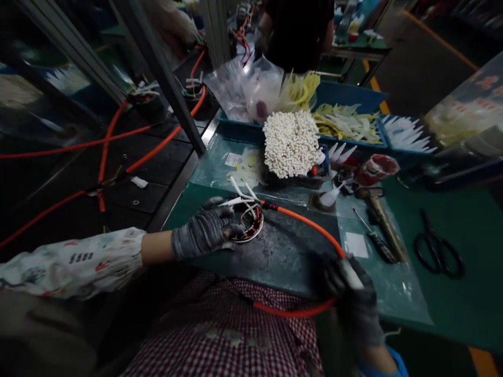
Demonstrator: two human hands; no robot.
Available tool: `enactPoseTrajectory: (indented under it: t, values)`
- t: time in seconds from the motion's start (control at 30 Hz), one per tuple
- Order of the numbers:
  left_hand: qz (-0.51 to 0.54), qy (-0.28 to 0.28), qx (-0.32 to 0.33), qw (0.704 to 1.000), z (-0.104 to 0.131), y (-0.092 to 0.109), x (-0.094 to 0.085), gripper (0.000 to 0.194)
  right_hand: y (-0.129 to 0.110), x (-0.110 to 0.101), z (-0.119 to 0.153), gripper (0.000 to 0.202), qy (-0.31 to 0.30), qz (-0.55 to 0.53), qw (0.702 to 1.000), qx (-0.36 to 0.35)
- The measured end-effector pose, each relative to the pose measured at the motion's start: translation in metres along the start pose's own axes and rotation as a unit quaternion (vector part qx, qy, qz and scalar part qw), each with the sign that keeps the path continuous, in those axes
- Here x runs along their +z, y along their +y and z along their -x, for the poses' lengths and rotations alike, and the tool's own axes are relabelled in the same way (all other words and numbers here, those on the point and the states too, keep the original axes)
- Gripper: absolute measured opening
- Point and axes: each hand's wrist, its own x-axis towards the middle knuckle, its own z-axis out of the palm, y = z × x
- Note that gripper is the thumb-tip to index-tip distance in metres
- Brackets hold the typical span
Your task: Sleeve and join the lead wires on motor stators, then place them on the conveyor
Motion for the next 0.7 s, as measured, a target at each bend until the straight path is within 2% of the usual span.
enactPoseTrajectory:
  t: [0.03, 0.07, 0.1, 0.13, 0.2, 0.23, 0.27, 0.33, 0.4, 0.47, 0.5, 0.57, 0.7]
  values:
    - [-0.001, -0.002, 0.01, 1.0, -0.006, 0.003, -0.005, 0.029, -0.006, 0.007, -0.012, 0.035, 0.006, 0.037, 0.999, -0.022]
    - [-0.005, -0.003, 0.02, 1.0, -0.01, 0.005, -0.01, 0.027, -0.014, 0.016, -0.021, 0.034, 0.022, 0.082, 0.993, -0.077]
    - [-0.014, -0.002, 0.026, 1.0, -0.012, 0.006, -0.015, 0.025, -0.023, 0.026, -0.026, 0.035, 0.039, 0.155, 0.97, -0.184]
    - [-0.025, 0.003, 0.032, 0.999, -0.012, 0.007, -0.019, 0.024, -0.033, 0.038, -0.03, 0.036, 0.04, 0.216, 0.929, -0.297]
    - [-0.054, 0.021, 0.047, 0.997, -0.007, 0.005, -0.023, 0.022, -0.057, 0.062, -0.033, 0.039, -0.007, 0.315, 0.799, -0.512]
    - [-0.072, 0.03, 0.059, 0.995, -0.003, 0.004, -0.024, 0.02, -0.071, 0.075, -0.036, 0.04, -0.072, 0.344, 0.731, -0.585]
    - [-0.093, 0.037, 0.072, 0.992, 0.002, 0.002, -0.025, 0.02, -0.085, 0.088, -0.042, 0.042, -0.141, 0.372, 0.667, -0.63]
    - [-0.131, 0.041, 0.089, 0.987, 0.008, -0.002, -0.026, 0.029, -0.11, 0.114, -0.06, 0.036, -0.229, 0.382, 0.558, -0.7]
    - [-0.146, 0.045, 0.103, 0.983, 0.011, -0.008, -0.03, 0.035, -0.127, 0.138, -0.081, 0.023, -0.29, 0.354, 0.48, -0.749]
    - [-0.139, 0.054, 0.12, 0.981, 0.011, -0.015, -0.036, 0.034, -0.134, 0.156, -0.095, 0.021, -0.336, 0.333, 0.441, -0.763]
    - [-0.132, 0.058, 0.129, 0.981, 0.011, -0.019, -0.04, 0.034, -0.134, 0.163, -0.097, 0.021, -0.354, 0.325, 0.431, -0.764]
    - [-0.111, 0.043, 0.137, 0.983, 0.014, -0.027, -0.046, 0.033, -0.129, 0.17, -0.095, 0.023, -0.38, 0.314, 0.424, -0.76]
    - [-0.037, -0.054, 0.111, 0.992, 0.02, -0.038, -0.054, 0.037, -0.117, 0.169, -0.086, 0.025, -0.399, 0.293, 0.427, -0.757]
